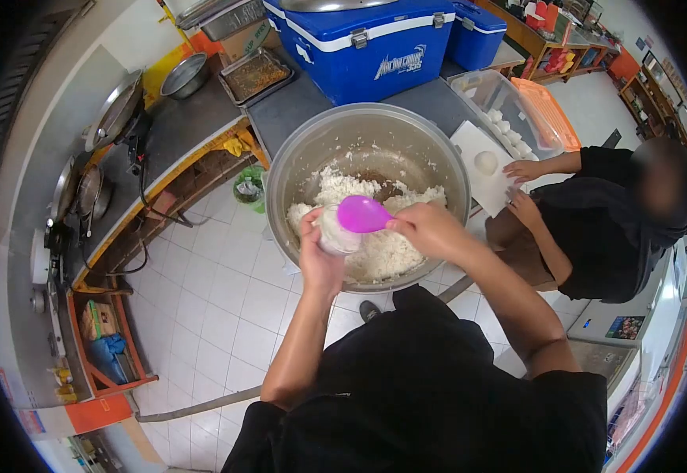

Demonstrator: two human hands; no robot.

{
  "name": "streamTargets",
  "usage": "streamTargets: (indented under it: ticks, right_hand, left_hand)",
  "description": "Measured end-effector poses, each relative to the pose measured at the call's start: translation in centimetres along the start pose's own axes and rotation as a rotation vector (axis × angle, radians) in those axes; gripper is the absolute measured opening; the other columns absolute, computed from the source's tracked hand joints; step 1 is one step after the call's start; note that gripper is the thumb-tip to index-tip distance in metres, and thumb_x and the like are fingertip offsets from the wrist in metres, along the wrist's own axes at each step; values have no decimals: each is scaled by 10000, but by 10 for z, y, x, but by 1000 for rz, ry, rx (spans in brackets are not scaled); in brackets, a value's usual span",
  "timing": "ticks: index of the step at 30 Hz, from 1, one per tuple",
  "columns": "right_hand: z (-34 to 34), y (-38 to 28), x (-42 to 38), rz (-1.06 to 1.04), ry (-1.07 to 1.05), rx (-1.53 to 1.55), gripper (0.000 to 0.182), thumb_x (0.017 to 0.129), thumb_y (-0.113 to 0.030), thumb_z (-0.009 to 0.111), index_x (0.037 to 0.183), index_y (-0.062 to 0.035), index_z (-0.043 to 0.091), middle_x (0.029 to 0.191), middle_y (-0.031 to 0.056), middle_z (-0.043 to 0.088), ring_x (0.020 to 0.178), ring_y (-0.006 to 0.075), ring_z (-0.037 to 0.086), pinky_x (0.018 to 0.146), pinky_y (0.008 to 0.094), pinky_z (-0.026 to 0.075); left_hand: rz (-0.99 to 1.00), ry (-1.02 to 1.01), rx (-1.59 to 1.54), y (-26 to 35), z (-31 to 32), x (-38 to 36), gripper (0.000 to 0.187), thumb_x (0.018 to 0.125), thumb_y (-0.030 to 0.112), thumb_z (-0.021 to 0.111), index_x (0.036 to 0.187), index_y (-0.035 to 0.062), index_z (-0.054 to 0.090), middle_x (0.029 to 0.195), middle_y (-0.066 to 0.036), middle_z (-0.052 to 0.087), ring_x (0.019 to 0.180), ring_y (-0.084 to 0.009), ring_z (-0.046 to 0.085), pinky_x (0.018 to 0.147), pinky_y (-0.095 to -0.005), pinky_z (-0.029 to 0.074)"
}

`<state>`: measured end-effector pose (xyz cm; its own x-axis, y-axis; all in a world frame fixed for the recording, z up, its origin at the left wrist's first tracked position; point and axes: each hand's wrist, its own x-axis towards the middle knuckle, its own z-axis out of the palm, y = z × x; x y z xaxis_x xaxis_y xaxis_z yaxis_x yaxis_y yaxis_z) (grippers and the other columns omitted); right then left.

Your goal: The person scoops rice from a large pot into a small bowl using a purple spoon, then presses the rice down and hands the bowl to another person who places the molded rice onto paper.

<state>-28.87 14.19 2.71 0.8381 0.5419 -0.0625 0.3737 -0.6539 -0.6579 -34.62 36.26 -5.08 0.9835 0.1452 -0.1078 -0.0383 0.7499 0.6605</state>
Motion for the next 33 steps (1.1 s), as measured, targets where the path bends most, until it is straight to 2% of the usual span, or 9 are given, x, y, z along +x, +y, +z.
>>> streamTargets:
  ticks: [4, 7, 10, 12, 17, 21, 26, 30, 33]
  right_hand:
    - [-13, 12, -20, 78, -118, -431, 244, 950, -250, 592, 959, -59, 743, 873, 221, 704, 899, 379, 698, 819, 526, 537]
    - [-11, 29, -42, -51, -240, -468, 211, 906, -221, 603, 939, -74, 751, 854, 204, 715, 876, 369, 708, 800, 532, 551]
    - [-27, 23, -42, -103, -550, -387, 243, 880, -170, 633, 1084, -67, 717, 874, 221, 692, 866, 396, 686, 777, 525, 532]
    - [17, 44, -15, -234, -633, -209, 253, 865, -131, 621, 1087, -55, 715, 881, 238, 687, 859, 420, 676, 764, 520, 522]
    - [95, 29, 8, -197, -340, 105, 241, 891, -137, 599, 1071, -29, 718, 898, 256, 686, 873, 439, 674, 795, 526, 515]
    - [56, 4, 3, -61, -484, -68, 222, 914, -145, 605, 1045, -3, 715, 906, 267, 687, 864, 469, 669, 811, 535, 517]
    - [141, -3, 28, -36, -334, 42, 233, 927, -166, 616, 963, 50, 699, 899, 304, 677, 872, 490, 666, 818, 539, 518]
    - [69, -49, 37, -13, -330, -215, 268, 917, -157, 591, 992, 58, 733, 921, 306, 711, 852, 433, 726, 772, 497, 579]
    - [82, -40, 45, -96, -176, -384, 223, 872, -129, 596, 923, 19, 754, 877, 246, 730, 789, 386, 743, 709, 496, 595]
  left_hand:
    - [160, 144, 21, 39, -20, -17, 360, 977, 281, 465, 1315, 157, 471, 1349, -74, 566, 1303, -250, 532, 1097, -466, 433]
    - [236, 207, 81, 66, -49, -37, 382, 984, 307, 454, 1329, 145, 466, 1345, -73, 565, 1299, -262, 537, 1089, -481, 445]
    - [237, 268, 129, 86, -66, -60, 393, 980, 314, 453, 1331, 137, 466, 1341, -73, 565, 1292, -264, 545, 1090, -485, 450]
    - [216, 315, 118, 88, -69, -68, 382, 979, 303, 440, 1324, 141, 474, 1328, -72, 572, 1276, -263, 560, 1069, -476, 473]
    - [213, 317, 54, 76, -72, -64, 376, 979, 295, 432, 1317, 139, 486, 1322, -69, 583, 1267, -261, 568, 1036, -478, 501]
    - [219, 384, 43, 77, -65, -75, 384, 989, 307, 415, 1320, 137, 506, 1327, -66, 588, 1262, -266, 570, 1035, -490, 495]
    - [207, 412, 39, 71, -73, -74, 386, 980, 309, 422, 1321, 141, 494, 1329, -72, 583, 1261, -267, 573, 1024, -489, 506]
    - [248, 411, 37, 76, -62, -80, 383, 980, 311, 429, 1317, 143, 495, 1320, -71, 588, 1248, -262, 580, 1019, -483, 509]
    - [251, 428, 45, 77, -64, -83, 374, 978, 310, 432, 1309, 147, 496, 1304, -65, 594, 1234, -254, 585, 1011, -476, 512]
